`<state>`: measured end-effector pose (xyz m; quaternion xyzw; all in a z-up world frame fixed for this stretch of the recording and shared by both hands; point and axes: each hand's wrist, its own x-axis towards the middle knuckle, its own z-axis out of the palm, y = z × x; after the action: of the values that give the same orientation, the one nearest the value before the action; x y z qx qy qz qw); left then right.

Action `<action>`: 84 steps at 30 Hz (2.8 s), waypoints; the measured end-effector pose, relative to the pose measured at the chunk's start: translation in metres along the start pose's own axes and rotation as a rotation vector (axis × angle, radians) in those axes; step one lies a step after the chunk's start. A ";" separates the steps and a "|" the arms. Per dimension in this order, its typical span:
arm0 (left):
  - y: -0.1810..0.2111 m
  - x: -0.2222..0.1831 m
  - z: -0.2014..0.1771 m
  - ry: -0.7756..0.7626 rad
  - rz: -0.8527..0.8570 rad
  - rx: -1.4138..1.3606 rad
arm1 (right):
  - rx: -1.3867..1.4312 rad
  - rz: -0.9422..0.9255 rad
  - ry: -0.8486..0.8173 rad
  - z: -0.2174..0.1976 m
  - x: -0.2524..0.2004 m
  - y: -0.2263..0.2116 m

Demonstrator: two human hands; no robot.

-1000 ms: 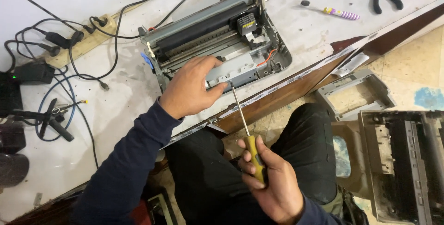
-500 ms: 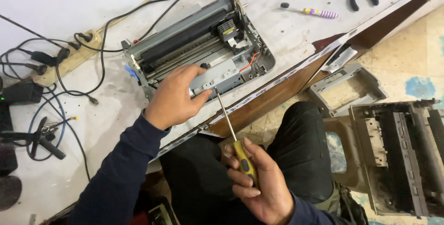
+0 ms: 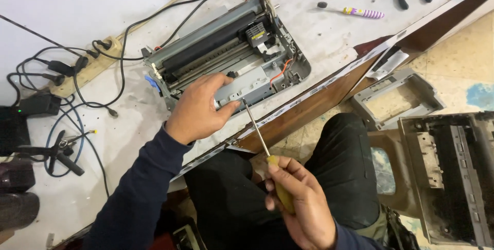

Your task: The person is disassembling a printer on a workbench using a screwdriver to remove screws and adjust internal parts.

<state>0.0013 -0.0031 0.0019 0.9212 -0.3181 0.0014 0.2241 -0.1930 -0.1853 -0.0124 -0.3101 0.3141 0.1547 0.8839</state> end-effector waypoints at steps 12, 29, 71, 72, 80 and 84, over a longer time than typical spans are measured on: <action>-0.001 -0.001 0.002 0.017 -0.009 0.001 | 0.165 0.061 0.011 -0.010 0.015 0.013; -0.003 -0.004 0.006 0.021 -0.021 -0.024 | -0.529 -0.335 0.148 -0.014 0.015 0.015; -0.004 -0.005 0.002 -0.006 -0.060 -0.044 | 0.271 0.189 -0.153 -0.006 0.017 0.018; -0.006 -0.007 0.003 0.008 -0.042 -0.054 | 0.105 0.055 0.002 -0.002 0.015 0.018; -0.009 -0.009 0.006 0.036 -0.018 -0.060 | 0.334 0.237 -0.171 -0.012 0.022 0.020; -0.011 -0.009 0.005 0.021 -0.006 -0.088 | 0.039 0.016 0.128 0.000 0.018 0.020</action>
<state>-0.0003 0.0080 -0.0088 0.9113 -0.3126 -0.0037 0.2679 -0.1892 -0.1686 -0.0332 -0.2995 0.3753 0.1352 0.8667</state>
